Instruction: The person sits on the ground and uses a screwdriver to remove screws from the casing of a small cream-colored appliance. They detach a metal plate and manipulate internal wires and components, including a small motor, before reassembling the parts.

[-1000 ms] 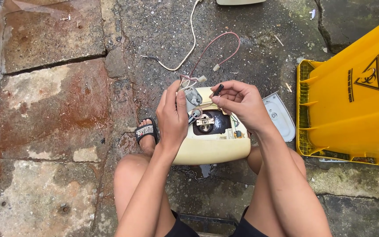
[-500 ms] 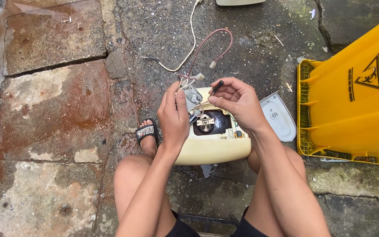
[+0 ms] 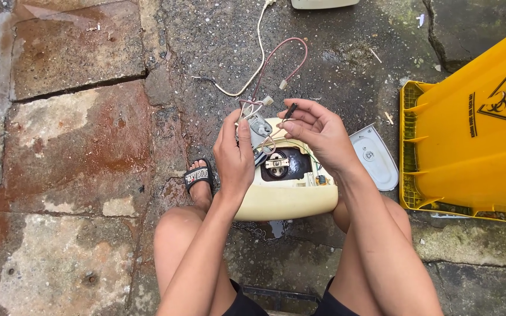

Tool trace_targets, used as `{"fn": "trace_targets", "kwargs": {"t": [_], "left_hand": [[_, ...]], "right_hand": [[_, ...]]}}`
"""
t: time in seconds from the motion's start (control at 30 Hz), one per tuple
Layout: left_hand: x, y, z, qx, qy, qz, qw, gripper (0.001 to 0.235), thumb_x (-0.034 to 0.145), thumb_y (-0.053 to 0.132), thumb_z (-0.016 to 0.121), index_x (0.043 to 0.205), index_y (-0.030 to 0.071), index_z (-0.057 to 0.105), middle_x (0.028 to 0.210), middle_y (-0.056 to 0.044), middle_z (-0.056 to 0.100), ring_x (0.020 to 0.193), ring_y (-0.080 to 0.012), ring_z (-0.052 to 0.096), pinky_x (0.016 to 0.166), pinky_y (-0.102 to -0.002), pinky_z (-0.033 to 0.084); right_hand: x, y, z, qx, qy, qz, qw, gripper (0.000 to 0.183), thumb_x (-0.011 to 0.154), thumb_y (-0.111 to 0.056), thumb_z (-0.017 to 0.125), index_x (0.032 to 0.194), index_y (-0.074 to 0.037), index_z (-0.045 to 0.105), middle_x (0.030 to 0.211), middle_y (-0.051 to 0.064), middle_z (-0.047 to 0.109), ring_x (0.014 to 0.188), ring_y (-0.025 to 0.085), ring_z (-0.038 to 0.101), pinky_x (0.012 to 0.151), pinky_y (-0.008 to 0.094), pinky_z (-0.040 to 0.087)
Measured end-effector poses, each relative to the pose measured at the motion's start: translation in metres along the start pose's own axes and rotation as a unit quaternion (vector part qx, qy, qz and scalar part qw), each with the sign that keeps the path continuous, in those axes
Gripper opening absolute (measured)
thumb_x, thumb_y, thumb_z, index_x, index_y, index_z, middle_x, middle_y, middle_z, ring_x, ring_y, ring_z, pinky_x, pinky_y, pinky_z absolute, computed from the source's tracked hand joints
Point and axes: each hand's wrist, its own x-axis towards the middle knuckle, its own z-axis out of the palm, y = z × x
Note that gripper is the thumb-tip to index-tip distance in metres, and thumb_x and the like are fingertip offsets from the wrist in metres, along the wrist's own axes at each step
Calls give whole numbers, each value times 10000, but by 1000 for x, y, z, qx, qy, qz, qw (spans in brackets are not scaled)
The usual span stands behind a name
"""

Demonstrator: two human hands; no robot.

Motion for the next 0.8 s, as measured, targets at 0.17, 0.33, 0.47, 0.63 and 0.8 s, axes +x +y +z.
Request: {"fn": "trace_targets", "kwargs": {"t": [0.17,0.33,0.47,0.63,0.8], "left_hand": [[-1,-2,-4,14,-9,2,1000,408,1107,343,473,1371,48,570,1109,-261,674,1065,-455,685,839,-524,562],[-1,2,-6,10,-30,11,999,400,1070,311,580,1390,72,574,1059,-238,682,996,-427,716,754,-430,620],[-1,7,-3,15,-35,38,999,420,1011,236,688,1385,89,567,1019,-205,665,943,-406,739,740,-413,650],[-3,7,17,-50,-16,6,999,373,950,111,752,1242,12,543,1020,-194,636,955,-410,748,807,-418,659],[-8,-5,53,-223,-27,-165,960,447,870,186,846,1110,-9,523,997,-164,646,856,-302,783,778,-342,674]], "right_hand": [[2,3,-10,-31,76,-20,996,398,936,-89,765,1296,7,624,1088,109,673,947,123,682,780,228,595],[8,18,-26,-8,128,-30,991,310,1047,-255,703,878,5,711,645,44,528,612,98,561,574,206,504],[-3,2,-18,-16,79,-27,996,204,1066,-199,599,1048,-5,660,756,80,588,623,110,596,530,200,481],[-16,7,-18,-64,55,-10,996,347,919,0,729,1251,31,635,931,123,705,726,103,664,549,195,515],[-17,25,-24,-173,62,-39,982,534,800,-7,847,1277,23,609,1164,178,701,1022,206,716,740,258,597]]}}
